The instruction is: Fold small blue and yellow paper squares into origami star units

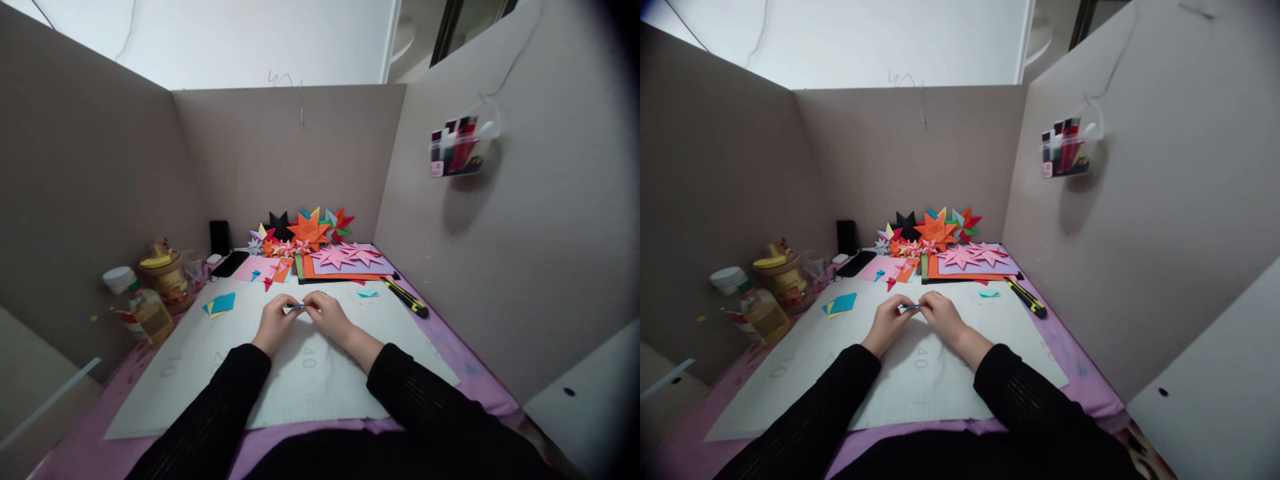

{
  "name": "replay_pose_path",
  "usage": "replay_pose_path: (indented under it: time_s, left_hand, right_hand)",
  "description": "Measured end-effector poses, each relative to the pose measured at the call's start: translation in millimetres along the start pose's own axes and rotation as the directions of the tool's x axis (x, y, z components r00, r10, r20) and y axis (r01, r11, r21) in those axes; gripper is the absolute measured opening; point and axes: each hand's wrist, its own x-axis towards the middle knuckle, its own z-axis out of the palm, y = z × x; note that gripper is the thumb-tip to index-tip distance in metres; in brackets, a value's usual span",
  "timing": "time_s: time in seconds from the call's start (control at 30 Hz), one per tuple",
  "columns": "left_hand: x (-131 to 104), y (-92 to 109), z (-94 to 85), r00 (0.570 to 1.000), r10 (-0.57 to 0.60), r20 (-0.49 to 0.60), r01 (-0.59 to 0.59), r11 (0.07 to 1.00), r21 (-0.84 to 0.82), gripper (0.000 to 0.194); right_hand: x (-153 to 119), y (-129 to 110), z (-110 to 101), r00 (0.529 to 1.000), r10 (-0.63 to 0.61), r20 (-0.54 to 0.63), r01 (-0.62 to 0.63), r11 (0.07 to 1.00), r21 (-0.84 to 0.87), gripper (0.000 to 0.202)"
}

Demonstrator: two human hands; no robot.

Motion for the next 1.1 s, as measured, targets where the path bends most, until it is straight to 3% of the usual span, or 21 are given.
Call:
replay_pose_path:
  time_s: [0.1, 0.27, 0.4, 0.53, 1.1]
  left_hand:
    - [-0.4, -2.7, -5.6, 0.993, 0.117, -0.004, -0.117, 0.993, 0.017, 0.006]
    - [-1.5, -5.2, -11.1, 0.973, 0.233, 0.010, -0.233, 0.972, 0.025, 0.010]
    - [-0.9, -1.8, -13.4, 0.976, 0.215, -0.033, -0.214, 0.976, 0.038, 0.010]
    - [0.1, 1.0, -14.9, 0.979, 0.194, -0.063, -0.192, 0.981, 0.037, 0.010]
    - [-2.3, -3.2, -12.9, 0.973, 0.233, 0.005, -0.233, 0.972, 0.025, 0.017]
  right_hand:
    - [1.0, 3.6, 1.1, 0.997, 0.064, -0.042, -0.058, 0.990, 0.130, 0.013]
    - [1.3, 3.5, -0.5, 0.997, 0.074, 0.004, -0.073, 0.969, 0.234, 0.008]
    - [-0.3, -2.2, -1.9, 0.994, 0.104, 0.025, -0.106, 0.943, 0.316, 0.016]
    - [-0.8, -3.2, -2.3, 0.995, 0.092, 0.026, -0.095, 0.951, 0.294, 0.013]
    - [0.7, 1.3, 0.3, 0.977, 0.200, 0.069, -0.211, 0.920, 0.331, 0.012]
